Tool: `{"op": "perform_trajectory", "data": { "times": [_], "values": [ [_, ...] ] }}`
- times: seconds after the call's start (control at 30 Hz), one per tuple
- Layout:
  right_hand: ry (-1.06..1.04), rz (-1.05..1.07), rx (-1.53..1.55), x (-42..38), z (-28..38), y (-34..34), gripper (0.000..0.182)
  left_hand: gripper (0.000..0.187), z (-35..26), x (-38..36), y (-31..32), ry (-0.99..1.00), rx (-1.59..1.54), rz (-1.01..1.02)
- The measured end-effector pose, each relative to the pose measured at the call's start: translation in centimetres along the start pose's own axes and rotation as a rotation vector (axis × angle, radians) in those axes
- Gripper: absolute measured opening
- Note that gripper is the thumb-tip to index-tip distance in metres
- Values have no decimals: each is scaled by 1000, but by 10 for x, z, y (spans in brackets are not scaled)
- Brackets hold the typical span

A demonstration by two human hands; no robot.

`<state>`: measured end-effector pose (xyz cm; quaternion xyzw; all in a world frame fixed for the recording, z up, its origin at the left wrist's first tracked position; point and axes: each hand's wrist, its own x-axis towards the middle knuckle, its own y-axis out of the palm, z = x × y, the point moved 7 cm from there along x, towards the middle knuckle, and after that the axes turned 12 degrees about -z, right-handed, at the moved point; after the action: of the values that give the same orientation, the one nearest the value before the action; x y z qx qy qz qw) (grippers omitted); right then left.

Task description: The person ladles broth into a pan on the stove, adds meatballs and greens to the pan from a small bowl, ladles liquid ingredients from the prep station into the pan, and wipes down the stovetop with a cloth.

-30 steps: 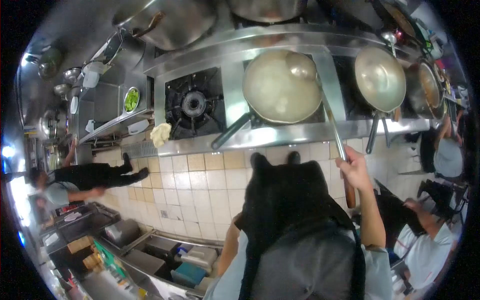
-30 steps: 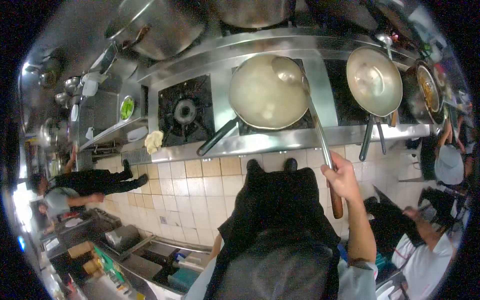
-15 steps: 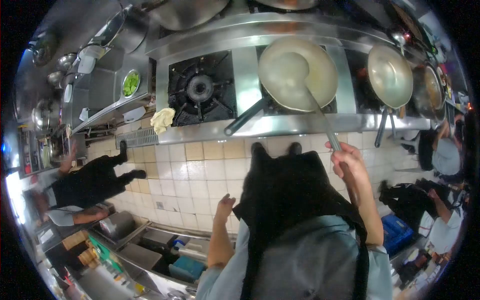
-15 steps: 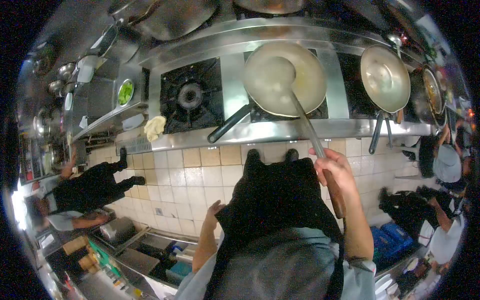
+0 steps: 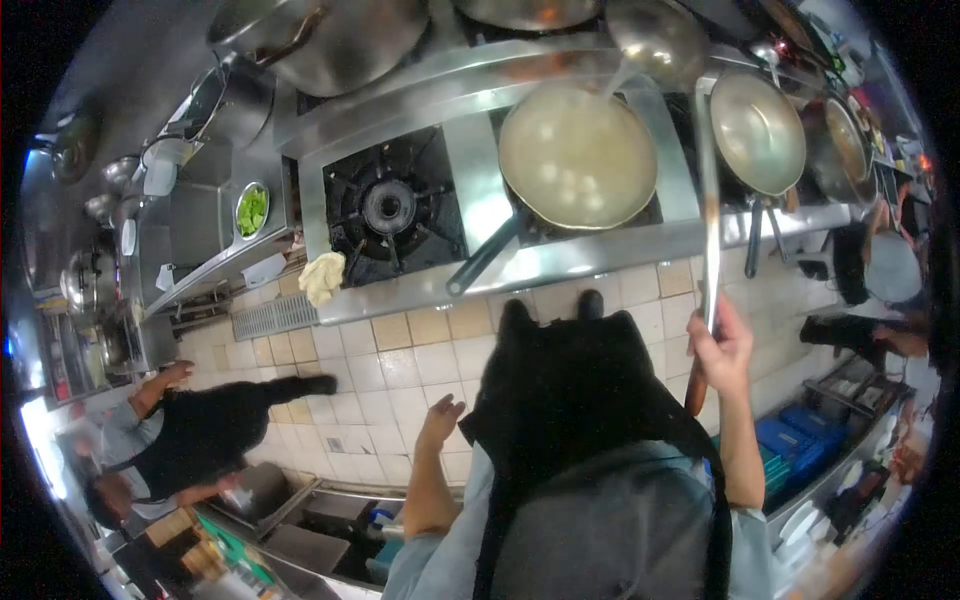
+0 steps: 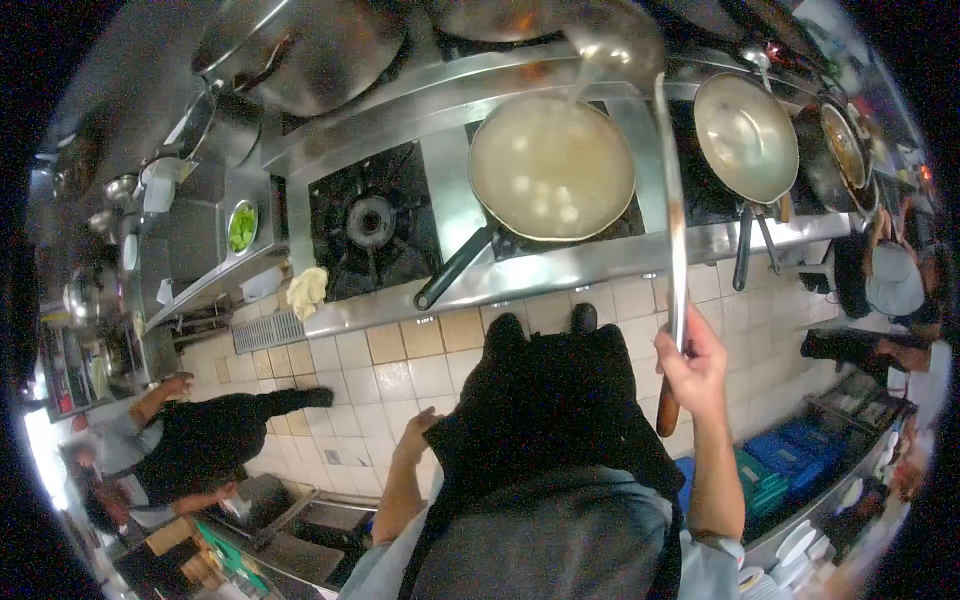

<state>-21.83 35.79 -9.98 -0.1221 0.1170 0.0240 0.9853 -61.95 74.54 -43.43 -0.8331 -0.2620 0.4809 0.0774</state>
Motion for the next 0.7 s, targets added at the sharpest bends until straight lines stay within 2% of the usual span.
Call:
{"op": "perform_trajectory", "data": {
  "times": [0.07, 0.1, 0.17, 0.23, 0.27, 0.33, 0.37, 0.4, 0.47, 0.53, 0.6, 0.63, 0.7],
  "values": [
    [-155, -147, -5, -1, 0, -18, 44, 57, -90, -50, -13, -130, -53, 227],
    [-151, -180, -71, 2, -1, -25, 40, 55, -136, -76, -21, -198, -67, 337],
    [-106, -160, -56, 15, -18, -39, 38, 51, -236, -107, -63, 72, -138, 368],
    [-28, -152, -66, 18, -30, -40, 34, 48, -362, -167, -131, 535, -117, 85],
    [-26, -139, -69, 18, -28, -35, 34, 42, -410, -211, -170, 665, -5, -257],
    [50, -127, -100, 16, -28, -24, 35, 43, -475, -312, -219, 1190, 50, -731],
    [50, -95, -131, 16, -29, -16, 36, 43, -494, -364, -229, 1432, 84, -926],
    [50, -93, -134, 12, -30, -12, 36, 43, -506, -400, -225, 1635, 109, -964],
    [58, -113, -62, 11, -30, -5, 36, 44, -521, -445, -207, 1879, 170, -904],
    [68, -125, 13, 9, -33, -9, 36, 45, -529, -460, -193, 1954, 198, -873],
    [-127, -221, 55, 7, -14, -21, 35, 45, -534, -462, -184, 1983, 202, -855],
    [-172, -183, 33, 11, -8, -25, 34, 45, -536, -463, -182, 1990, 196, -859],
    [-155, -172, 15, 20, -2, -29, 33, 46, -538, -462, -178, 1999, 188, -856]
  ]
}}
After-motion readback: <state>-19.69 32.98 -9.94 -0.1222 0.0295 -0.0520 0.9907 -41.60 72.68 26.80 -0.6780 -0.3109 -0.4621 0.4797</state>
